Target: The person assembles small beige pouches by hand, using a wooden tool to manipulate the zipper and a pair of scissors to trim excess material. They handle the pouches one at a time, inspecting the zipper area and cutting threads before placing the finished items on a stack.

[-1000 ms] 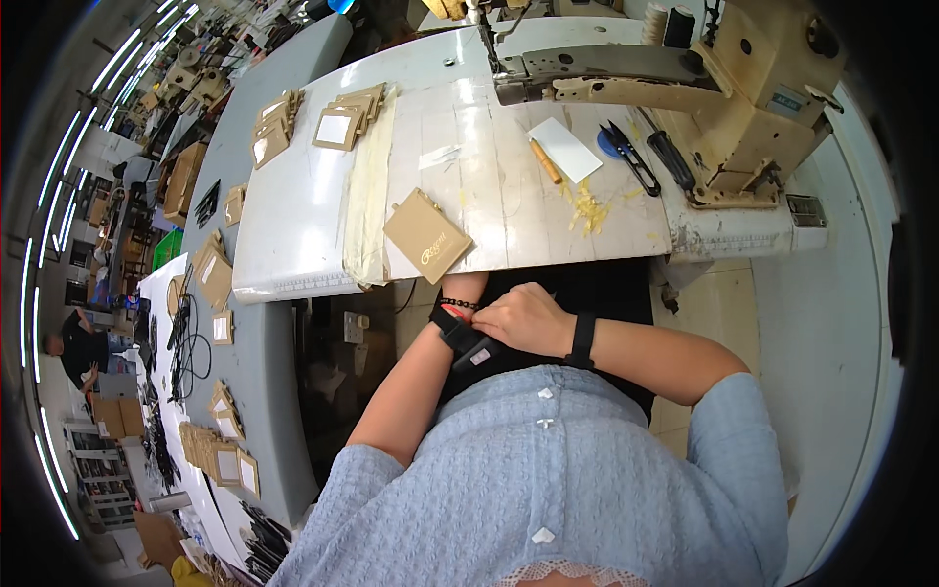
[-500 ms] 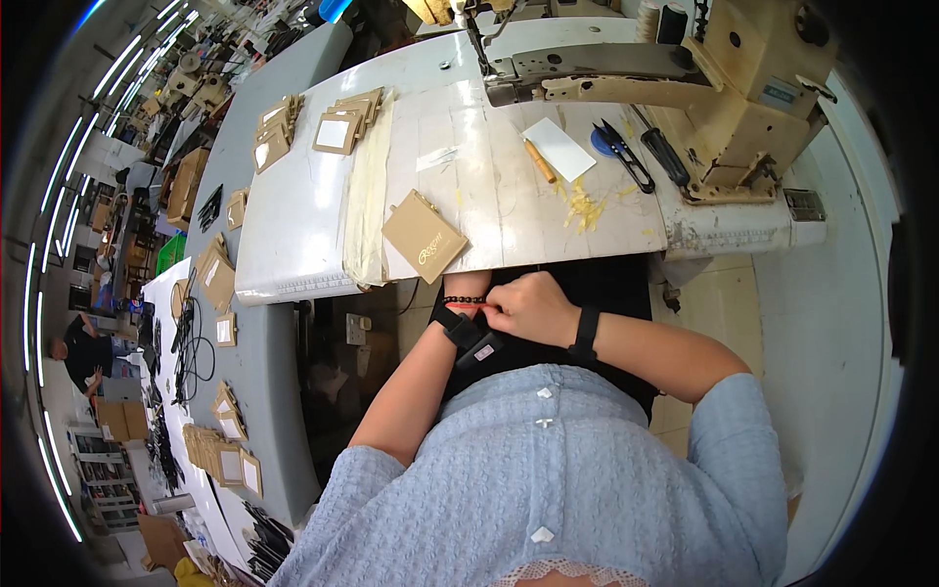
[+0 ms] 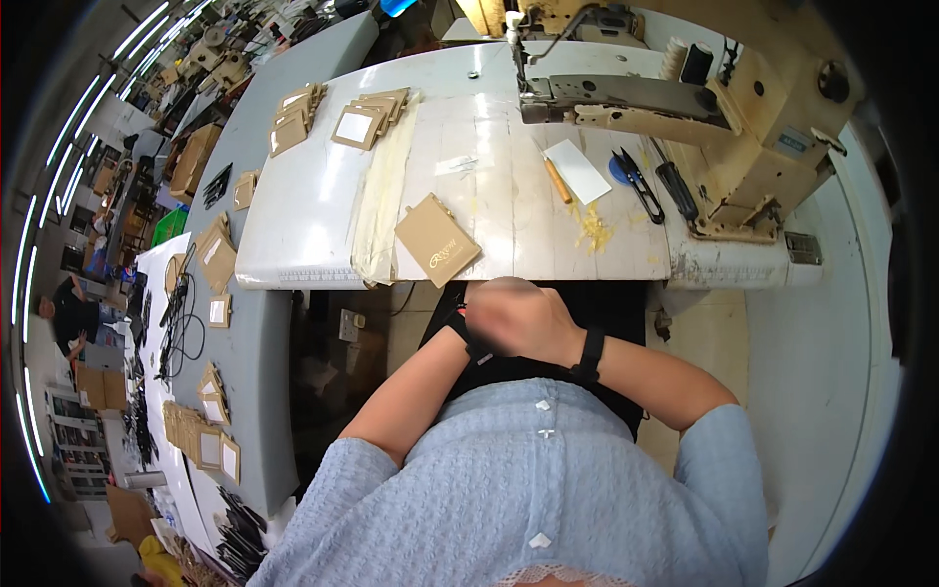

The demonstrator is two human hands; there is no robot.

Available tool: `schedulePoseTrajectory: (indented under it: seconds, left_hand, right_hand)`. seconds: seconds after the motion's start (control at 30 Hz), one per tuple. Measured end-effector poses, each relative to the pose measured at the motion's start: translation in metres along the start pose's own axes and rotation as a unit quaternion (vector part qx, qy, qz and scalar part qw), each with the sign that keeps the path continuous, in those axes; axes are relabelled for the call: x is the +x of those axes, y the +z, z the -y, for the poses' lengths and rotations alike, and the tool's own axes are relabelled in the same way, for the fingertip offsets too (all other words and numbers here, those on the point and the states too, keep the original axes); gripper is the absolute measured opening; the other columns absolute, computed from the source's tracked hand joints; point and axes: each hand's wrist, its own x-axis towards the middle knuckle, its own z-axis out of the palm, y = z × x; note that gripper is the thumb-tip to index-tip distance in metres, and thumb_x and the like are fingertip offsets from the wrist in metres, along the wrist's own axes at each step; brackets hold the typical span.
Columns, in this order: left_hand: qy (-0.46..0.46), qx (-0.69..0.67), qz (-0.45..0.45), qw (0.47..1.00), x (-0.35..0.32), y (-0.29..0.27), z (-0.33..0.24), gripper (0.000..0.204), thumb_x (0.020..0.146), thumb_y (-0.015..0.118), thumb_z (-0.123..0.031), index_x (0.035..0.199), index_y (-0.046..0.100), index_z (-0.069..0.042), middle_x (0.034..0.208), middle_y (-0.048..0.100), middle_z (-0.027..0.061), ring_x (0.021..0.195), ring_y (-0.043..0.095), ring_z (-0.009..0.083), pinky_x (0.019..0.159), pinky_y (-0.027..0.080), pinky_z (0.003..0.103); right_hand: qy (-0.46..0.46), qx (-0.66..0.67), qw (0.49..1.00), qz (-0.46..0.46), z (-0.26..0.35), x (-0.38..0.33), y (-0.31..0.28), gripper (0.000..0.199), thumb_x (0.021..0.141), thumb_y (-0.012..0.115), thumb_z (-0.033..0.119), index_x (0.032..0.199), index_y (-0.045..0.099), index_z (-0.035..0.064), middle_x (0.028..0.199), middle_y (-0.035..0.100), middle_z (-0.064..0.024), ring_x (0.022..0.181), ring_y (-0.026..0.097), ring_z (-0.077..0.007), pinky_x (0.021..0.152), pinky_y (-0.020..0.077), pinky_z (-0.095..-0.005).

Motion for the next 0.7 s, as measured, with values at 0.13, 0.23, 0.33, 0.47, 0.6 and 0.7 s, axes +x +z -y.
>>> schedulePoseTrajectory:
  seconds: [0.13, 0.23, 0.33, 0.47, 0.6, 0.7]
  left_hand:
    - [0.007, -0.015, 0.016, 1.0, -0.008, 0.0, -0.007, 0.032, 0.089, 0.052, -0.016, 0.118, 0.061, -0.006, 0.118, 0.062, 0.0168, 0.109, 0.058, 0.0344, 0.091, 0.047, 0.043]
    - [0.0, -0.022, 0.005, 1.0, -0.004, -0.005, -0.002, 0.033, 0.089, 0.052, -0.016, 0.119, 0.06, -0.006, 0.118, 0.061, 0.0169, 0.109, 0.058, 0.0345, 0.091, 0.047, 0.043]
    - [-0.012, -0.03, -0.012, 0.999, 0.005, -0.01, 0.005, 0.033, 0.089, 0.052, -0.016, 0.119, 0.06, -0.006, 0.118, 0.061, 0.017, 0.11, 0.058, 0.0346, 0.092, 0.047, 0.043]
    - [-0.032, -0.036, -0.026, 0.999, 0.006, -0.022, 0.015, 0.034, 0.089, 0.052, -0.016, 0.12, 0.06, -0.006, 0.119, 0.061, 0.0172, 0.11, 0.057, 0.0347, 0.092, 0.046, 0.043]
    - [-0.048, -0.038, -0.037, 0.997, 0.002, -0.029, 0.02, 0.034, 0.088, 0.053, -0.015, 0.12, 0.06, -0.006, 0.119, 0.061, 0.0174, 0.111, 0.057, 0.0349, 0.093, 0.046, 0.043]
    - [-0.057, -0.041, -0.042, 0.997, -0.003, -0.031, 0.021, 0.035, 0.088, 0.053, -0.015, 0.121, 0.059, -0.006, 0.12, 0.06, 0.0175, 0.111, 0.057, 0.0349, 0.093, 0.046, 0.043]
  right_hand:
    - [0.018, -0.014, 0.999, -0.038, -0.002, 0.0, 0.01, 0.016, 0.08, 0.073, 0.017, 0.08, 0.062, 0.0059, 0.061, 0.059, -0.0064, 0.05, 0.057, -0.0253, 0.048, 0.0439, -0.0351]
    - [-0.064, -0.037, 0.997, -0.034, 0.01, 0.001, -0.001, 0.019, 0.079, 0.075, 0.02, 0.075, 0.062, 0.0064, 0.063, 0.06, -0.0069, 0.05, 0.058, -0.0249, 0.048, 0.0449, -0.0347]
    - [-0.037, -0.105, 0.987, 0.117, 0.017, -0.013, 0.004, 0.044, 0.075, 0.076, 0.045, 0.072, 0.061, 0.004, 0.067, 0.061, -0.0099, 0.052, 0.06, -0.0239, 0.05, 0.0478, -0.0339]
    - [0.016, -0.17, 0.973, 0.153, 0.024, -0.006, 0.019, 0.064, 0.071, 0.072, 0.06, 0.081, 0.061, -0.0019, 0.078, 0.064, -0.0179, 0.064, 0.065, -0.0288, 0.058, 0.0531, -0.0374]
    - [0.14, -0.045, 0.969, 0.198, 0.033, 0.004, 0.028, 0.066, 0.072, 0.075, 0.057, 0.09, 0.061, -0.0055, 0.088, 0.066, -0.0213, 0.075, 0.068, -0.035, 0.069, 0.0551, -0.0406]
    - [0.246, 0.118, 0.945, 0.178, 0.032, 0.009, 0.031, 0.059, 0.074, 0.078, 0.048, 0.092, 0.062, -0.0058, 0.086, 0.068, -0.0212, 0.075, 0.069, -0.0314, 0.067, 0.0545, -0.0371]
